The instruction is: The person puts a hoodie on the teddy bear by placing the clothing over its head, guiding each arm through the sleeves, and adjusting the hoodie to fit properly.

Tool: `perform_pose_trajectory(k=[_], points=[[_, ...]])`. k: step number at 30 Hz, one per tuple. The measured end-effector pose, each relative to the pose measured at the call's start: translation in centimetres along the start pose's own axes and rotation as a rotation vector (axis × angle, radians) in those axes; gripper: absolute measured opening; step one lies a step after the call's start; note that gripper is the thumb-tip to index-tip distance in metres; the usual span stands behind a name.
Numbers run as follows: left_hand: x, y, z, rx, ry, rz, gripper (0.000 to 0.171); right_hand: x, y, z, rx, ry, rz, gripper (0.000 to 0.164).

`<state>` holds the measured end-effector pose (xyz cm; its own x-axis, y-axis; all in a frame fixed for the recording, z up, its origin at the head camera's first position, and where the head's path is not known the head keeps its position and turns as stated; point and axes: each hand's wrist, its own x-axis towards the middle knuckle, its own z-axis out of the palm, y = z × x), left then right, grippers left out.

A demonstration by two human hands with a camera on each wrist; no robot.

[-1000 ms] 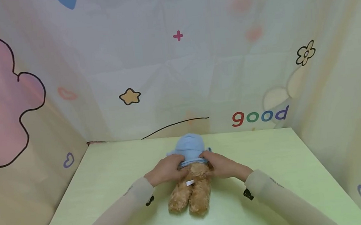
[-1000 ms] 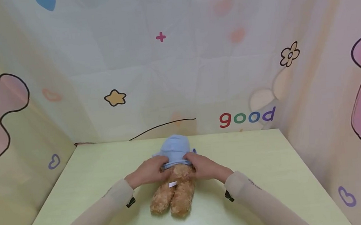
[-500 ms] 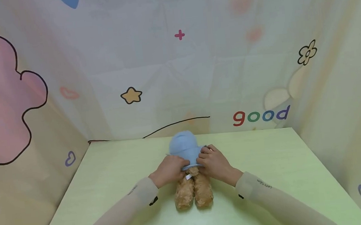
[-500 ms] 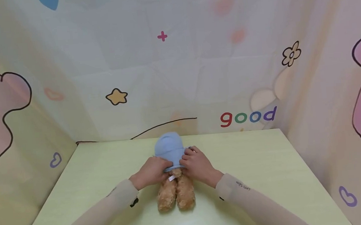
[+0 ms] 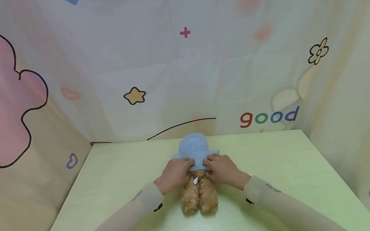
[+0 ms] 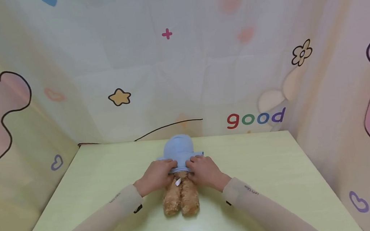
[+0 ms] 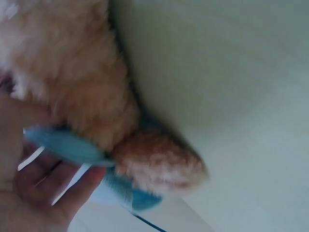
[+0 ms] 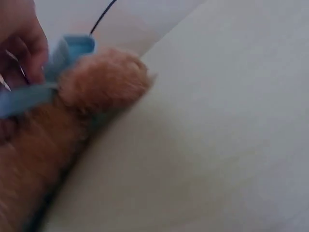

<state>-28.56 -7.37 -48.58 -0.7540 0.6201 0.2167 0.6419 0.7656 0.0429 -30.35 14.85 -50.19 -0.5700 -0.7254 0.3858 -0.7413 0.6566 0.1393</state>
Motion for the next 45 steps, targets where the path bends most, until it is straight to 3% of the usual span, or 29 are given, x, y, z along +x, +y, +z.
perform_pose_trajectory(k=[2,4,5,8,12,15,17,20,24,27,36,41,45], points=[[-0.1,-0.6,-0.7,-0.147,-0.053,-0.05,0.008,0.3,0.6,-1.1,0.09,-0.069,0.054,0.019],[-0.1,-1.3,-1.5,-0.309,-0.086,-0.108,0.013,0.5,1.4,-2.2,0.209,-0.127,0.09,0.009],[0.0,-1.7,-1.7,-0.381,-0.086,-0.129,0.017,0.7,1.8,-2.8,0.267,-0.145,0.106,0.005],[0.5,-2.7,-2.3,-0.528,-0.038,-0.186,0.028,1.4,3.4,-3.7,0.427,-0.131,0.202,0.017],[2.5,-4.0,-2.3,-0.587,0.07,-0.271,0.029,3.3,5.8,-3.5,0.606,-0.05,0.396,0.023],[3.7,-4.9,-1.7,-0.615,0.12,-0.369,0.024,4.7,6.9,-2.5,0.697,-0.092,0.517,0.029],[4.6,-5.7,-1.3,-0.64,0.106,-0.419,0.033,5.4,7.5,-2.0,0.732,-0.163,0.57,0.036],[4.8,-7.0,-0.1,-0.698,0.003,-0.477,0.046,5.8,7.5,-1.1,0.796,-0.291,0.607,0.048],[5.0,-8.5,0.7,-0.786,-0.139,-0.489,0.052,5.9,7.2,-0.6,0.899,-0.378,0.662,0.056],[5.3,-8.9,0.8,-0.887,-0.194,-0.494,0.058,5.7,7.3,-0.5,0.974,-0.4,0.704,0.063],[4.9,-8.3,1.0,-1.173,-0.354,-0.52,0.068,4.0,8.4,0.6,1.184,-0.507,0.782,0.084],[4.7,-8.1,1.4,-1.252,-0.369,-0.514,0.073,3.4,8.2,1.1,1.306,-0.518,0.804,0.086],[4.8,-7.9,1.5,-1.31,-0.354,-0.521,0.073,3.6,8.0,0.9,1.292,-0.511,0.778,0.075]])
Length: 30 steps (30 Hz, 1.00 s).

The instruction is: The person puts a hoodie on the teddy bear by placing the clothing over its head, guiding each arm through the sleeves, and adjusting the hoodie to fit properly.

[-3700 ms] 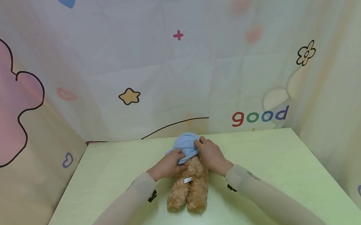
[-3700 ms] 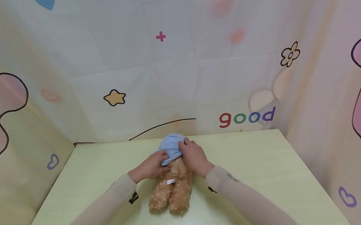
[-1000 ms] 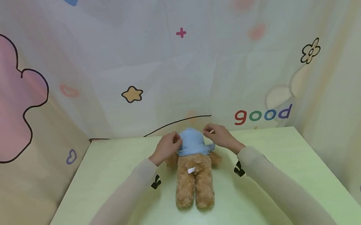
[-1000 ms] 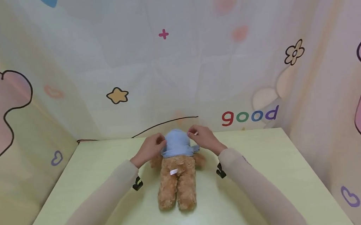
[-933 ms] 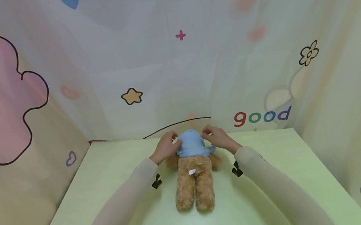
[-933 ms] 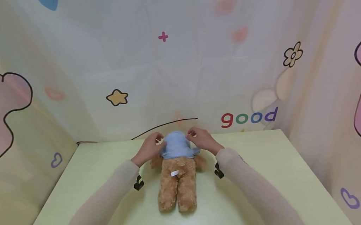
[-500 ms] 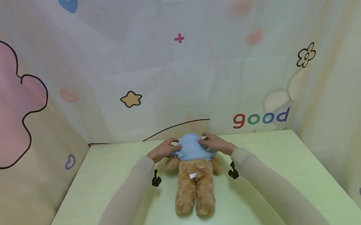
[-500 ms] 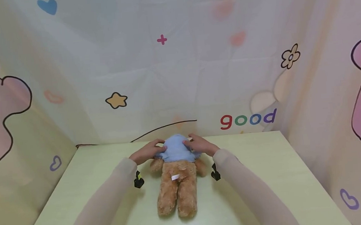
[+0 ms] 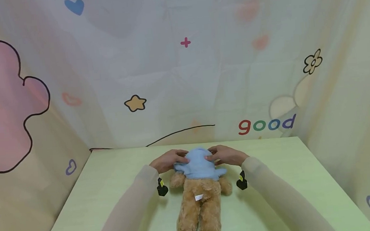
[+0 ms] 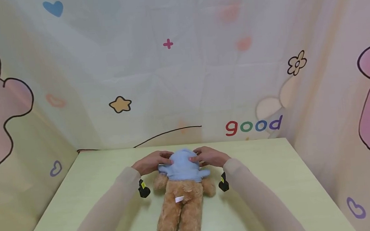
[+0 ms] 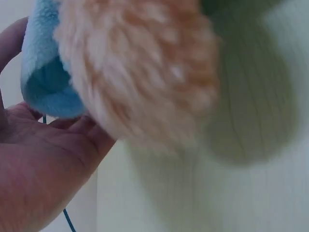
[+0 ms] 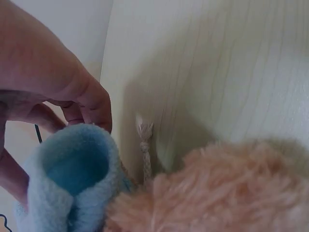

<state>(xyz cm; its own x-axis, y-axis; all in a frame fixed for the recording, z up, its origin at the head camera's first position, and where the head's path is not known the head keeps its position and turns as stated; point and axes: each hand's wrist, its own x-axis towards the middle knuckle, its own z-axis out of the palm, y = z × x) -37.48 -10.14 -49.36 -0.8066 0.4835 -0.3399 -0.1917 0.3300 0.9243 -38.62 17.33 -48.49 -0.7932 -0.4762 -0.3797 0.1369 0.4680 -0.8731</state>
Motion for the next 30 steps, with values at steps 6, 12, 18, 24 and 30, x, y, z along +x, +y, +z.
perform_pose_trajectory(k=[6,12,18,24,30], points=[[-0.1,0.2,0.5,0.011,-0.016,-0.005,0.076,-0.5,-0.7,0.3,-0.064,-0.018,-0.033,0.062],[-0.2,-0.2,0.8,0.006,-0.084,-0.04,0.079,-1.1,-1.0,0.7,-0.155,-0.041,0.003,0.075],[-0.6,0.1,1.5,0.13,-0.093,-0.023,0.075,-1.6,-1.4,1.0,-0.262,-0.039,0.017,0.072],[-0.7,0.6,1.9,0.252,-0.066,0.005,0.059,-1.7,-2.0,1.2,-0.315,-0.043,-0.01,0.043],[-1.0,1.5,2.3,0.368,0.007,0.083,0.039,-1.8,-2.0,1.2,-0.311,0.005,-0.068,0.029]])
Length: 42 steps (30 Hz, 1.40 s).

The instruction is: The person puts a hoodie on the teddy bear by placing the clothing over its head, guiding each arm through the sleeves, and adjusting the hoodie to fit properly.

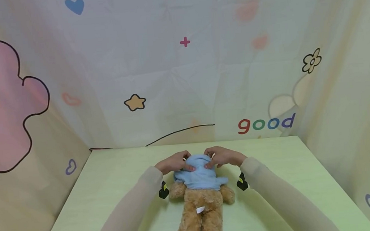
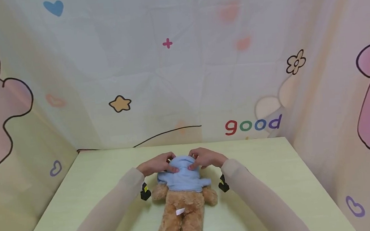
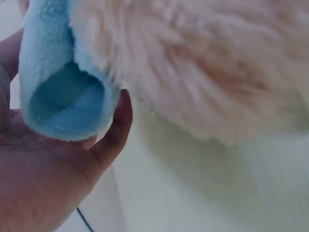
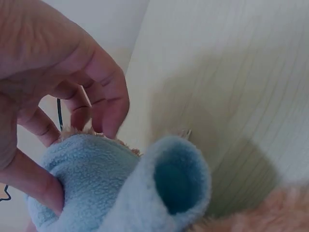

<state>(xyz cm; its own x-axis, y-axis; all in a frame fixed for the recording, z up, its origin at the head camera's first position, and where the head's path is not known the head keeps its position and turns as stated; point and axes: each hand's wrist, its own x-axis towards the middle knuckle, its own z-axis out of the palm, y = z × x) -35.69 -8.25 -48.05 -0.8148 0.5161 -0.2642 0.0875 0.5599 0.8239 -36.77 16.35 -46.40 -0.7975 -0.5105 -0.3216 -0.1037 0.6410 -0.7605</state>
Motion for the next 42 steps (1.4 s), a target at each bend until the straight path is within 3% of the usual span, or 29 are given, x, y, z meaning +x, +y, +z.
perform_pose_trajectory(k=[7,18,26,33,36,42], points=[[0.1,0.3,0.2,0.096,0.099,0.082,0.031,0.0,0.0,0.2,-0.131,0.125,-0.114,0.023],[0.6,0.0,1.0,0.301,0.3,0.247,0.023,-0.1,-0.4,0.7,-0.207,0.164,-0.123,0.021],[0.9,-0.2,1.4,0.457,0.399,0.257,0.024,0.2,-0.5,1.4,-0.356,0.333,-0.2,0.015],[0.8,0.5,1.4,0.625,0.494,0.257,0.017,0.3,-0.6,2.2,-0.542,0.527,-0.177,0.004],[0.6,0.3,1.0,0.593,0.476,0.231,0.017,0.1,-0.4,2.1,-0.501,0.496,-0.222,0.012],[-0.1,-0.5,0.2,0.432,0.416,0.213,0.008,-0.2,0.8,1.1,-0.217,0.284,-0.276,0.04]])
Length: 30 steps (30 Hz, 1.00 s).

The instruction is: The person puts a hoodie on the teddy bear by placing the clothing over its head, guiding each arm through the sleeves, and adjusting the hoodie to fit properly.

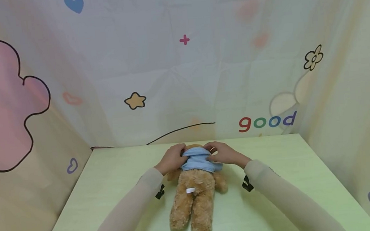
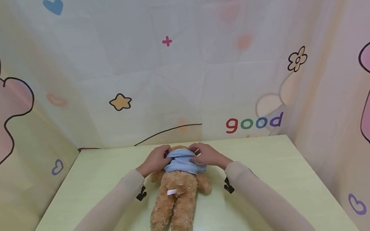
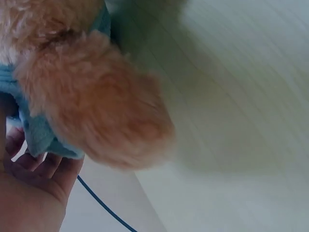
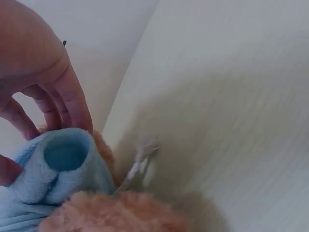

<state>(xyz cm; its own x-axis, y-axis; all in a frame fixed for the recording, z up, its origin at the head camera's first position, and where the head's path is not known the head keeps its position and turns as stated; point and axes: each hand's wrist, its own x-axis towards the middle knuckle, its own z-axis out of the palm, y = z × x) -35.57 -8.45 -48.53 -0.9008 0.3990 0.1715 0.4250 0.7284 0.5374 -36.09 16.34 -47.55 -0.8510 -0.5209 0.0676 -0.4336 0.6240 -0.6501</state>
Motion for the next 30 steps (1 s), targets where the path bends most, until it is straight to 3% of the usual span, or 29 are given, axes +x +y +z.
perform_pose_trajectory(k=[2,5,9,12,16,21,30], points=[[-0.2,-0.3,-0.2,-0.043,-0.024,-0.009,0.004,-0.1,0.3,-0.1,0.04,-0.05,0.0,0.048],[-0.6,-0.5,-0.6,-0.117,-0.069,-0.017,0.011,-0.3,0.4,0.0,0.038,-0.096,-0.019,0.056],[-1.0,-0.7,-1.0,-0.172,-0.119,0.004,0.024,-0.7,0.3,0.2,0.027,-0.06,-0.021,0.057],[-1.1,-0.7,-1.0,-0.18,-0.126,0.036,0.026,-0.8,0.1,0.5,0.009,0.0,-0.024,0.048],[-1.2,-0.5,-0.9,-0.172,-0.107,0.063,0.022,-0.9,-0.3,1.1,-0.075,0.091,-0.028,0.032],[-1.3,-0.2,-0.7,-0.144,-0.072,0.075,0.019,-1.1,-1.3,1.9,-0.263,0.201,-0.031,0.018],[-1.1,0.2,0.7,-0.139,0.036,0.042,0.013,-1.6,-2.2,2.6,-0.382,0.361,-0.007,0.016]])
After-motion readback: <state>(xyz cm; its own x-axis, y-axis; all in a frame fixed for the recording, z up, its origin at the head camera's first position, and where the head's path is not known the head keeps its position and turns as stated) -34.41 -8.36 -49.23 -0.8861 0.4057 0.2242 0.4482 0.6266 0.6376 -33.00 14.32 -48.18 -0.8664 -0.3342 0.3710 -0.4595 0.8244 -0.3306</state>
